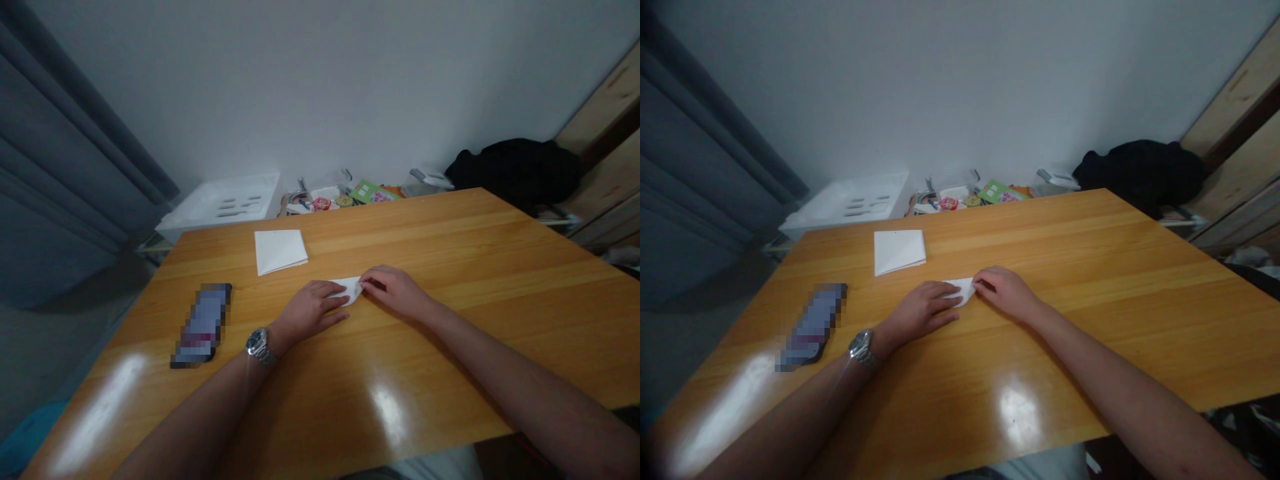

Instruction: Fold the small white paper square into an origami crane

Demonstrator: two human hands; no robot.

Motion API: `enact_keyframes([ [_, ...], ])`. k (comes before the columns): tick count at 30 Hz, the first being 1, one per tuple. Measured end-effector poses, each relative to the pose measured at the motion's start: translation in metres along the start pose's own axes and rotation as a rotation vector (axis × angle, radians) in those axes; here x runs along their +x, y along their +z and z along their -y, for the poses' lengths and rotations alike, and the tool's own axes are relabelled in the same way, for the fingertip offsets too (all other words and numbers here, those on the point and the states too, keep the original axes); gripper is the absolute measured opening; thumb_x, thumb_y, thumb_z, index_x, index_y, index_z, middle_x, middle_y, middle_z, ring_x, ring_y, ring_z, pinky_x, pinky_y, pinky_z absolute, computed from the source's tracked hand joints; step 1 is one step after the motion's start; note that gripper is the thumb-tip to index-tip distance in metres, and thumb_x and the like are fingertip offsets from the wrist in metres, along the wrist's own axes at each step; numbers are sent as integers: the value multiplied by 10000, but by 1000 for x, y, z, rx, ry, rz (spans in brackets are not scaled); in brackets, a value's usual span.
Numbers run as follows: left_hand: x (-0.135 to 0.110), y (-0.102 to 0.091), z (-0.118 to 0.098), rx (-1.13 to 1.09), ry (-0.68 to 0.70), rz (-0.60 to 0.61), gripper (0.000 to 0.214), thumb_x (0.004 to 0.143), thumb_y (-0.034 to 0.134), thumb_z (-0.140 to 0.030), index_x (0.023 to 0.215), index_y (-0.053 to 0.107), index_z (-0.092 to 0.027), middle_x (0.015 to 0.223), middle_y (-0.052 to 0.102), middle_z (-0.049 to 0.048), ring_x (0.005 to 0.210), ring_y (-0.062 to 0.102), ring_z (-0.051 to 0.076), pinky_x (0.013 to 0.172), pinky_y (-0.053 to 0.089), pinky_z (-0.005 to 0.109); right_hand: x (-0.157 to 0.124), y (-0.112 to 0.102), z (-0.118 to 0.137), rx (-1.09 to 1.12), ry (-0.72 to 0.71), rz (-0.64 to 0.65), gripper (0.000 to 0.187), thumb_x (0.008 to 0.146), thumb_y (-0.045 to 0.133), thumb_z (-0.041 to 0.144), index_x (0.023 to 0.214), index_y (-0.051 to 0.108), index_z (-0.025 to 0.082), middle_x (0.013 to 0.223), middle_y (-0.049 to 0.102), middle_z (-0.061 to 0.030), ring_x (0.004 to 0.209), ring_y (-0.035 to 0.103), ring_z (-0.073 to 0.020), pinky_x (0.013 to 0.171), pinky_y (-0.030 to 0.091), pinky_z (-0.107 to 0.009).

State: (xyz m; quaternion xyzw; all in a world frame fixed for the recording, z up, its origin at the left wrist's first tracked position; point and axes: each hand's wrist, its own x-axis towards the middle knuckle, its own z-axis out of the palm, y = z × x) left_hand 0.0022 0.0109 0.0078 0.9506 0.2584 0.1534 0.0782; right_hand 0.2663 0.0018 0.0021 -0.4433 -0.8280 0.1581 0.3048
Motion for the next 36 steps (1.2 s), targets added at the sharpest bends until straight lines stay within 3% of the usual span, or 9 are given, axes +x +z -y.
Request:
enact_keyframes([
  [12, 0, -1, -6, -49, 24, 28, 418, 993, 500, -463, 1334, 602, -243, 1400, 591, 90, 1273, 568, 245, 1092, 447, 419, 6, 15, 2, 15, 31, -73, 135, 964, 587, 251, 955, 716, 213, 918, 639, -61, 877, 607, -199, 789, 481, -325],
  [21, -1, -1, -8, -54, -15, 10, 341, 1024, 450, -398, 1240, 655, -232, 1368, 619, 54, 1210, 617, 212, 1034, 506, 350, 10, 22, 2, 6, 110, -102, 62, 915, 651, 231, 949, 696, 205, 920, 636, -54, 872, 600, -203, 776, 471, -321],
  [28, -1, -3, -9, -62, -3, -2, 303, 1019, 461, -355, 1208, 666, -236, 1333, 641, 60, 1211, 616, 207, 1039, 508, 361, 11, 24, 1, -18, 145, -137, 69, 871, 704, 251, 883, 656, 203, 881, 617, -43, 839, 584, -203, 736, 456, -313],
  [36, -1, -4, -9, -78, -5, 17, 348, 1022, 456, -375, 1320, 596, -260, 1390, 605, 37, 1260, 586, 207, 1065, 488, 349, 14, 24, 0, -53, 140, -94, 62, 884, 689, 249, 860, 665, 198, 872, 607, -44, 805, 580, -191, 737, 456, -309],
])
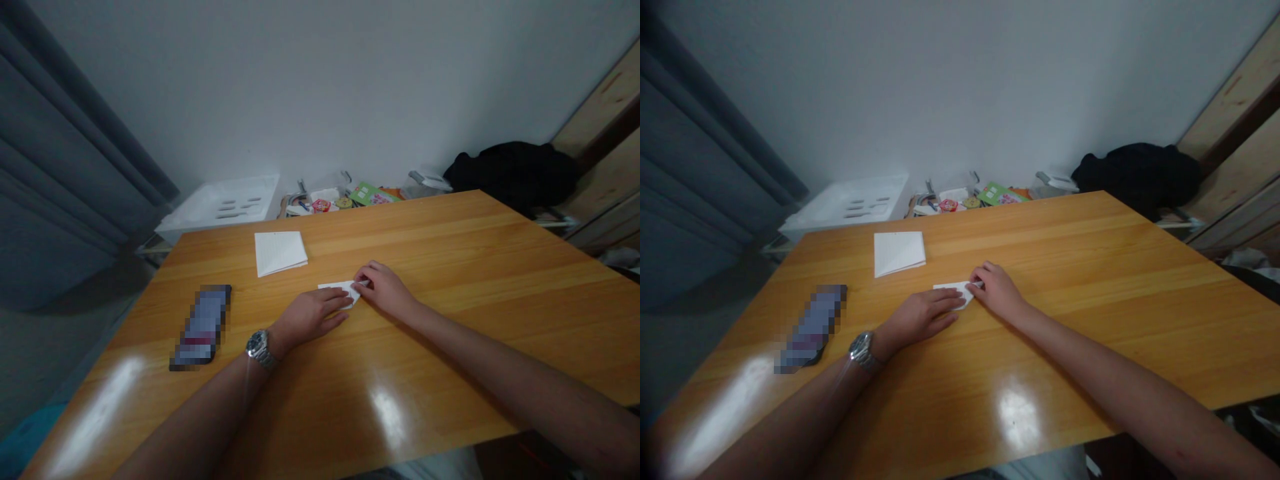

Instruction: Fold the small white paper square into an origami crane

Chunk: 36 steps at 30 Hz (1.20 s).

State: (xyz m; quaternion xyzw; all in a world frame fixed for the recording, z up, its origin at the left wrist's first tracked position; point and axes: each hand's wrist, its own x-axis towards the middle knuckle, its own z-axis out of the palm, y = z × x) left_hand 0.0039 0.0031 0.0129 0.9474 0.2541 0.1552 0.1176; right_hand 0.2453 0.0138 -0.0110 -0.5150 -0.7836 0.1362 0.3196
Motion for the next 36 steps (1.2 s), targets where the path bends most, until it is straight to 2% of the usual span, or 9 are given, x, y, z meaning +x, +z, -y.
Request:
enact_keyframes([
  [11, -2, 1, 1, 31, -13, 20, 366, 1022, 456, -384, 1326, 602, -240, 1409, 590, 39, 1258, 587, 208, 1066, 488, 340, 3, 3, 3, -36, -21, 13, 77, 906, 669, 262, 868, 646, 200, 874, 605, -47, 826, 576, -200, 749, 440, -312],
  [20, -2, 2, 2, 44, 0, 13, 365, 1028, 441, -397, 1299, 631, -243, 1400, 596, 52, 1224, 612, 212, 1042, 505, 340, 3, 11, 1, -92, -11, -31, 82, 893, 689, 262, 866, 645, 198, 878, 599, -43, 835, 564, -201, 756, 410, -309],
  [36, 0, -1, -2, 67, -15, 46, 389, 1031, 421, -415, 1299, 633, -228, 1407, 587, 57, 1225, 611, 225, 1036, 512, 351, 1, 10, 7, -119, 7, -62, 111, 880, 707, 270, 854, 621, 206, 886, 589, -39, 852, 549, -211, 761, 402, -318],
])
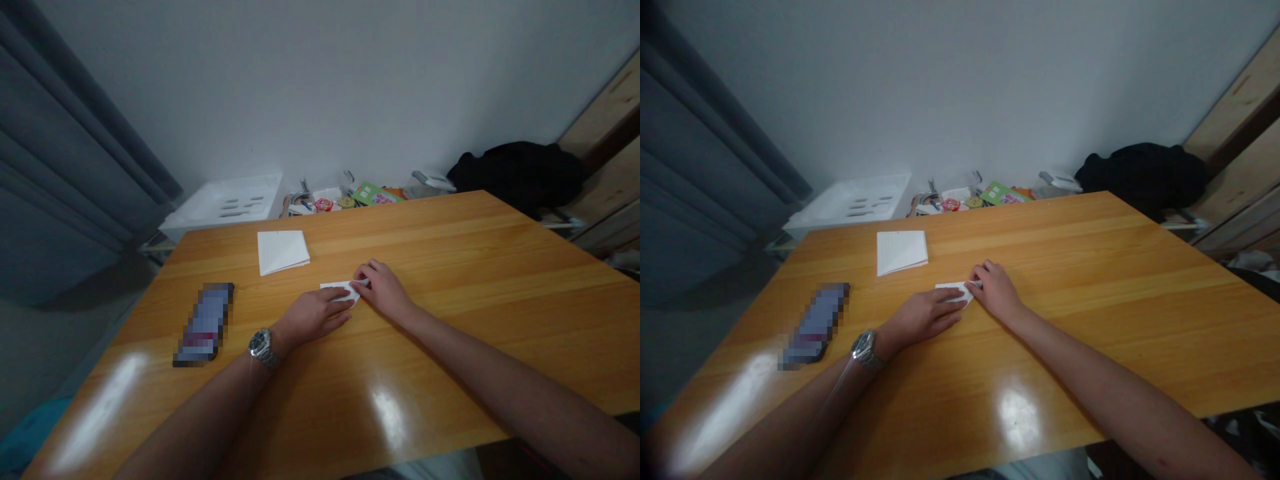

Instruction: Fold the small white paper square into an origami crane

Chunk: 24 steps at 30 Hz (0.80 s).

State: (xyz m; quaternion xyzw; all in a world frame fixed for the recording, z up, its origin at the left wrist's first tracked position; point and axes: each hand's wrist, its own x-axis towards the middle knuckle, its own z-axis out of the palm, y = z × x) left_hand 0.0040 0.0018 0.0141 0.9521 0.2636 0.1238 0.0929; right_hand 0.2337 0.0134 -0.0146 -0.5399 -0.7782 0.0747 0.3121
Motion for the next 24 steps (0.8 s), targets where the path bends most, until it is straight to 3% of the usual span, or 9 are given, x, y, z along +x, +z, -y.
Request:
enact_keyframes([
  [24, 0, -2, 0, -3, 4, 12, 406, 1017, 442, -458, 1321, 627, -261, 1457, 543, 62, 1278, 575, 230, 1078, 482, 370, 1, 3, -4, 17, 26, 0, 125, 865, 719, 275, 858, 615, 207, 888, 580, -34, 846, 545, -205, 766, 399, -314],
])
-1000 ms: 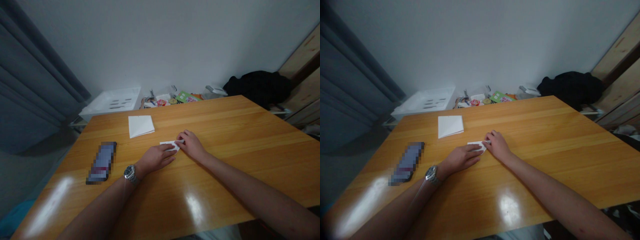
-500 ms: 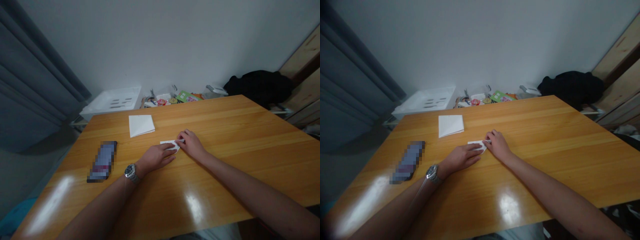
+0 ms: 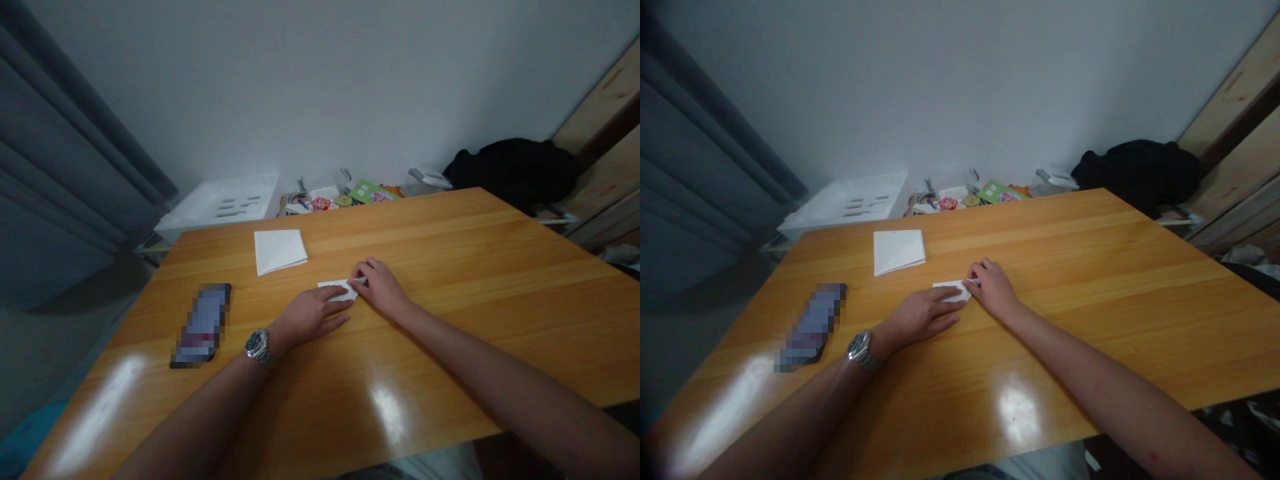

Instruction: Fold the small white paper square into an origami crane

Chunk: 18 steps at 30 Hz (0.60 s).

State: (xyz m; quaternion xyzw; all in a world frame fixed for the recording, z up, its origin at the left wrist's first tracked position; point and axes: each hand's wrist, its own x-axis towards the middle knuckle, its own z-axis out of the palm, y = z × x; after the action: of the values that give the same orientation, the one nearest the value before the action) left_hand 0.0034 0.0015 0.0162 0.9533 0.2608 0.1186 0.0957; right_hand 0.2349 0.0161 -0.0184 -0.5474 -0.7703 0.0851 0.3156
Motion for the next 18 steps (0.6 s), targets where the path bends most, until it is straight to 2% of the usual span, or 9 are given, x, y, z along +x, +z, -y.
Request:
enact_keyframes([
  [9, 1, -2, -1, -34, 4, 5, 413, 1007, 459, -475, 1325, 622, -266, 1450, 556, 49, 1299, 557, 225, 1108, 454, 373, 0, 0, -4, 91, 9, -38, 98, 863, 714, 270, 853, 643, 203, 884, 591, -44, 869, 569, -213, 784, 449, -330],
  [13, 0, -2, -1, -41, 0, -7, 410, 1002, 467, -481, 1320, 625, -277, 1437, 568, 46, 1294, 560, 222, 1098, 460, 368, -2, -7, -3, 159, 19, -83, 135, 911, 648, 291, 1014, 677, 208, 994, 594, -76, 943, 591, -226, 850, 488, -365],
  [18, 1, -4, -1, -54, -5, 10, 417, 999, 472, -487, 1328, 617, -276, 1449, 556, 46, 1304, 549, 231, 1099, 456, 379, -10, -24, 3, 136, -113, -14, 253, 945, 601, 295, 1169, 686, 211, 1020, 576, -91, 978, 585, -234, 900, 494, -383],
])
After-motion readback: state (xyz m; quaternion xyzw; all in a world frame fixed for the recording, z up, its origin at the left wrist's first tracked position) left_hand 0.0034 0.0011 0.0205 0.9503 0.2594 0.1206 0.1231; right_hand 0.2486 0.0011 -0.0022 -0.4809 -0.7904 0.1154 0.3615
